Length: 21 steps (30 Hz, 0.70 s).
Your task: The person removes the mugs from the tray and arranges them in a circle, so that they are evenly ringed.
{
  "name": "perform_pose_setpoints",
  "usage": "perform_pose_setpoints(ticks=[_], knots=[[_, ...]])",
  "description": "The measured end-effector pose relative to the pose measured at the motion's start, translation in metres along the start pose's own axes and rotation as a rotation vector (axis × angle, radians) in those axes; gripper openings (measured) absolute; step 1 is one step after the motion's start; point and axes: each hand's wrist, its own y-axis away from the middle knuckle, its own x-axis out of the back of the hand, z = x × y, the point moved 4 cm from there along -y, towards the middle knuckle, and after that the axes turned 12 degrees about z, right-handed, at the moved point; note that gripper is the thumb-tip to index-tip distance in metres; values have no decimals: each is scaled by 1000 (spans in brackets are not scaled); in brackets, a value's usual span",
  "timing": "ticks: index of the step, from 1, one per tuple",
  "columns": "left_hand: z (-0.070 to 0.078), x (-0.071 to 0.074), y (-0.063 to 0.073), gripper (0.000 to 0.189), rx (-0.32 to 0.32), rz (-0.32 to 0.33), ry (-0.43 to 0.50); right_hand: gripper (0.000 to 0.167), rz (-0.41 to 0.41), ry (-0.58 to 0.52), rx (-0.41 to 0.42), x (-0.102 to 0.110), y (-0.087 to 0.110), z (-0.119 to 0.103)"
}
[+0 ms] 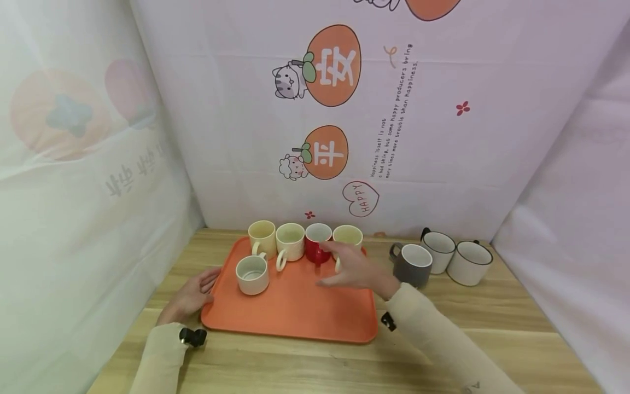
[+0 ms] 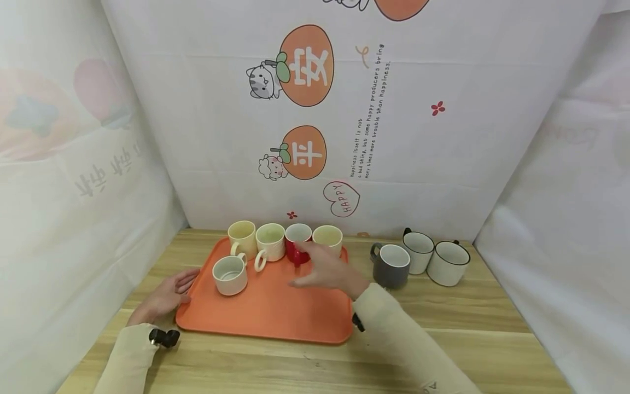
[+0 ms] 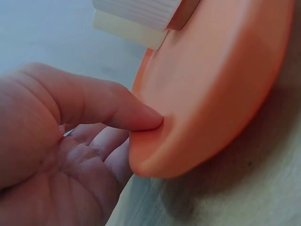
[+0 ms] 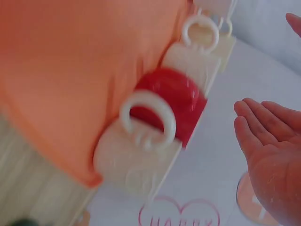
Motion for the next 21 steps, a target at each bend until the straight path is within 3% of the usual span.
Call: perform_pose_setpoints(ticks=[4,11,16,21], knots=[[-3,1,-1,86,0,-2,9,92,-32,-61,-33,-32,-7,-18],[-4,3,-1,86,-21,-2,5,89,19,-152,-33,-91,-20,-38],[-2,2,-1,85,-30,-14,16,80,103,-184,-47,-124,-27,-49],[-4,1,-1,85,-31,-22,44,72,236,-243,-52,-142,-36,-62]])
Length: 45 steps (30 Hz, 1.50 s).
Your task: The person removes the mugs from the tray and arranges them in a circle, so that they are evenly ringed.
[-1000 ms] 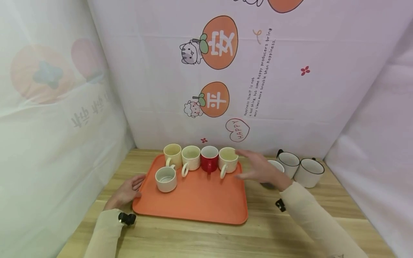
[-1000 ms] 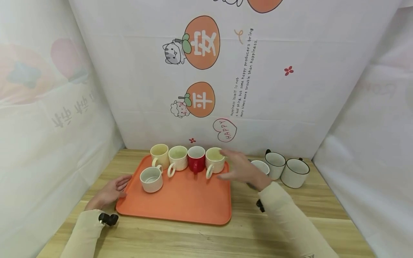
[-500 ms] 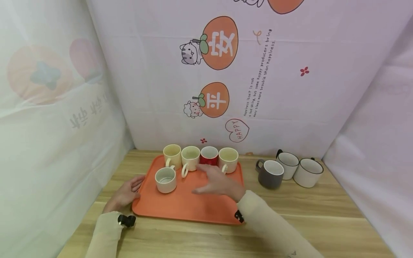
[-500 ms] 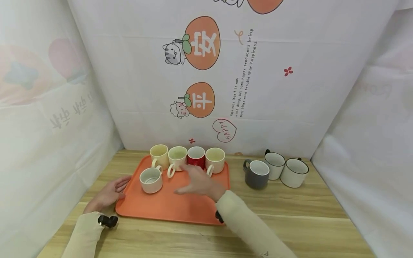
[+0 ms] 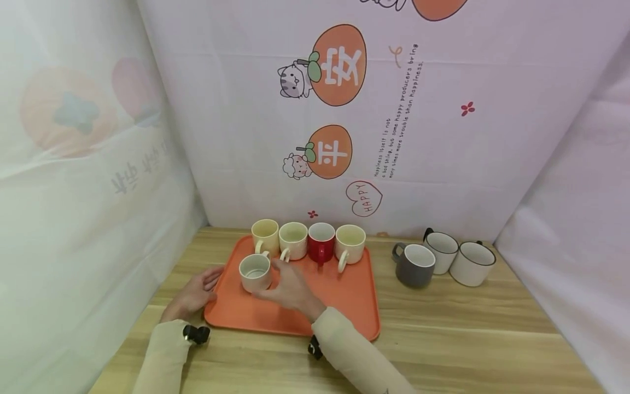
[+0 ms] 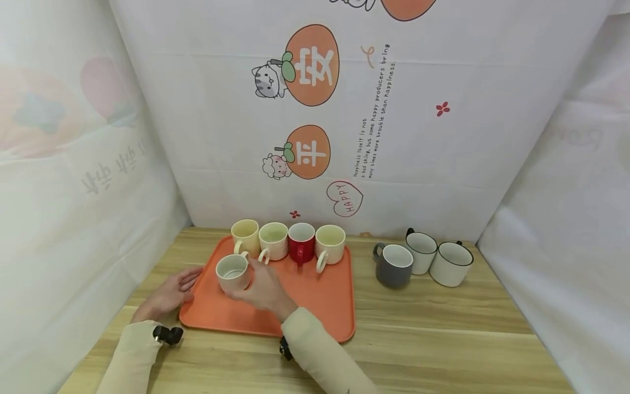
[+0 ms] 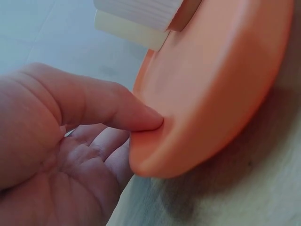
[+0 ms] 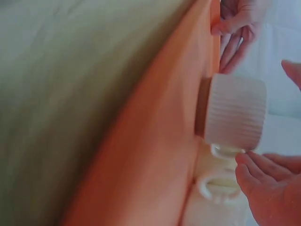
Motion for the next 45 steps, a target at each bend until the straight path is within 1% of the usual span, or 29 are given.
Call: perform_pose_setpoints(ticks=[2,4,7,9,12,14,21,25,28,31,34,36,40,45], knots=[[0,0,-1,85,4,1,4,71,52,-9,-20,-6,-1,-1],[0,-1,-1,85,6,1,5,71,84,-21,-62,-13,-2,-1],[0,-1,-1,86,8,8,4,71,103,-47,-129,-23,-5,1],[0,-1,-1,87,3,6,0,70,113,-55,-158,-29,-7,3],[0,-1,0,87,2,13,-2,68,129,-61,-182,-37,-10,4],[1,-1,1,86,-5,5,-21,68,146,-53,-190,-41,-11,6],[-1,-3,-1,85,5,11,-31,67,224,-5,-217,-43,-14,9],[-2,-2,-2,85,9,14,-43,70,222,3,-246,-39,-13,10],[-2,-1,-2,84,23,21,-38,70,184,-48,-276,-32,-10,10],[0,-1,-1,84,21,26,-55,61,139,-121,-290,-20,-7,9],[2,-1,-1,84,27,33,-60,52,100,-168,-272,-5,-3,8],[1,0,-2,85,27,33,-58,48,76,-176,-259,8,1,7],[-1,0,-2,85,22,26,-48,49,51,-165,-254,37,11,8],[0,0,0,84,12,15,-64,51,65,-167,-269,80,27,15]])
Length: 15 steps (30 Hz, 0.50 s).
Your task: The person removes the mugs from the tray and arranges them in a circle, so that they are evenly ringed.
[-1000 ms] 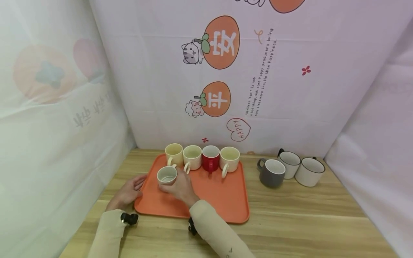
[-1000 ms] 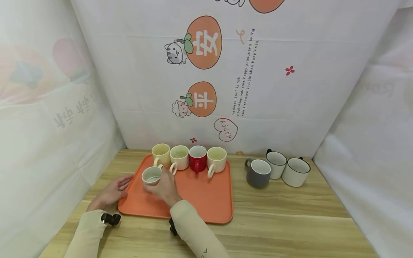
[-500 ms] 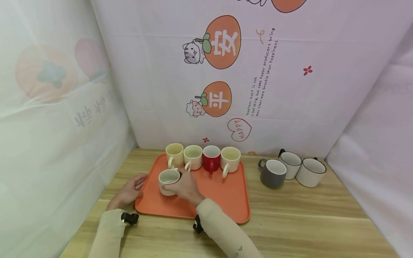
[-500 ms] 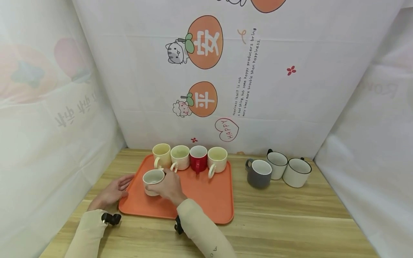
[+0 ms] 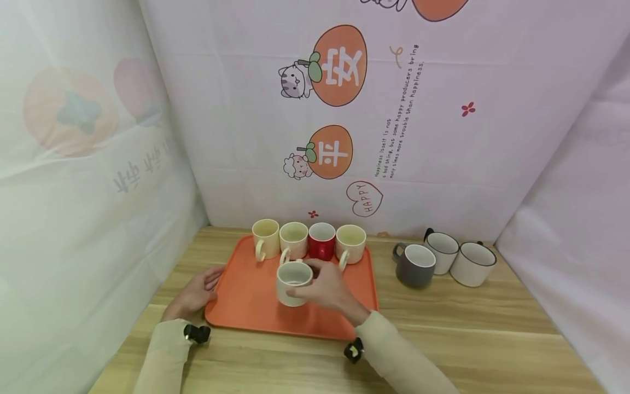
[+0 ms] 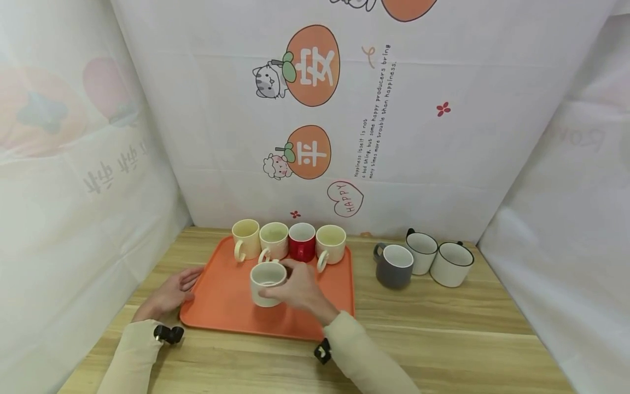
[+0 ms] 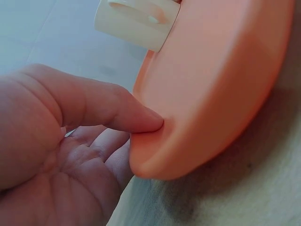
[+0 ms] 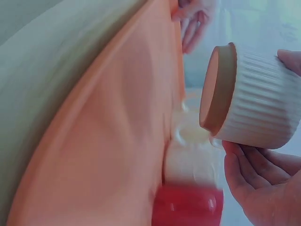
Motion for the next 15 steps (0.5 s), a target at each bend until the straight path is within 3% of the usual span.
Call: perform_pose_setpoints(ticks=[7,13,15], knots=[[1,-1,-1,84,1,-1,1,58,115,128,17,75,18,23],[1,-1,2,84,-13,-7,19,69,254,282,12,156,45,52],[0,0,2,84,-22,-10,24,72,266,344,-15,185,55,62]])
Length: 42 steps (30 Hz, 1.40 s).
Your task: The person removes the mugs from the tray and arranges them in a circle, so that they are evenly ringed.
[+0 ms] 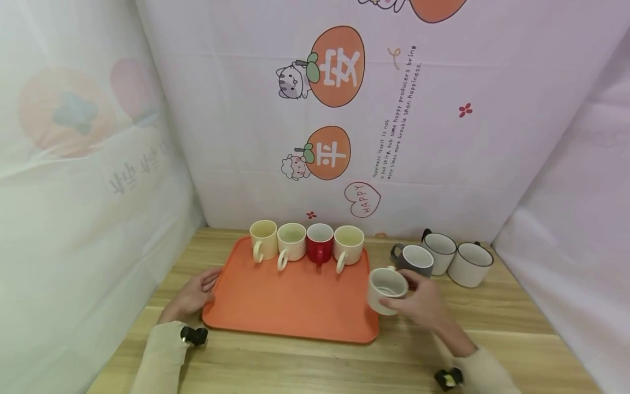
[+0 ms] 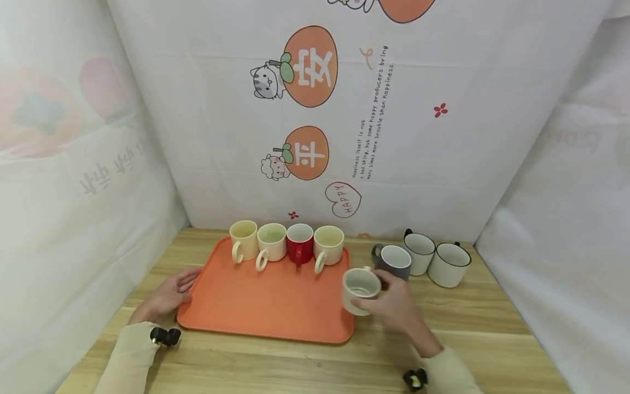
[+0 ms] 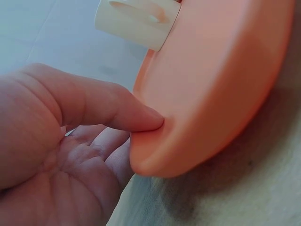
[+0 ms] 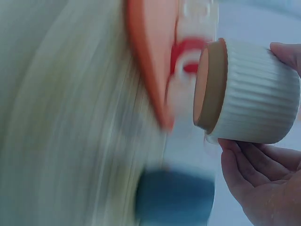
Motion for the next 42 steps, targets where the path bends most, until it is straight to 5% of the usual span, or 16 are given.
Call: perform_pose_setpoints(ticks=[5,10,16,31,42], knots=[[-1,1,-1,84,-8,5,-1,80,6,239,-62,70,5,48],[1,1,0,85,0,0,11,81,118,363,-126,132,5,97],[2,2,2,85,4,0,26,80,245,433,-241,174,-2,144],[2,-2,2,84,4,2,1,102,345,379,-482,159,-11,190],[3,1,3,84,-3,-5,-6,105,362,374,-516,145,-12,191]])
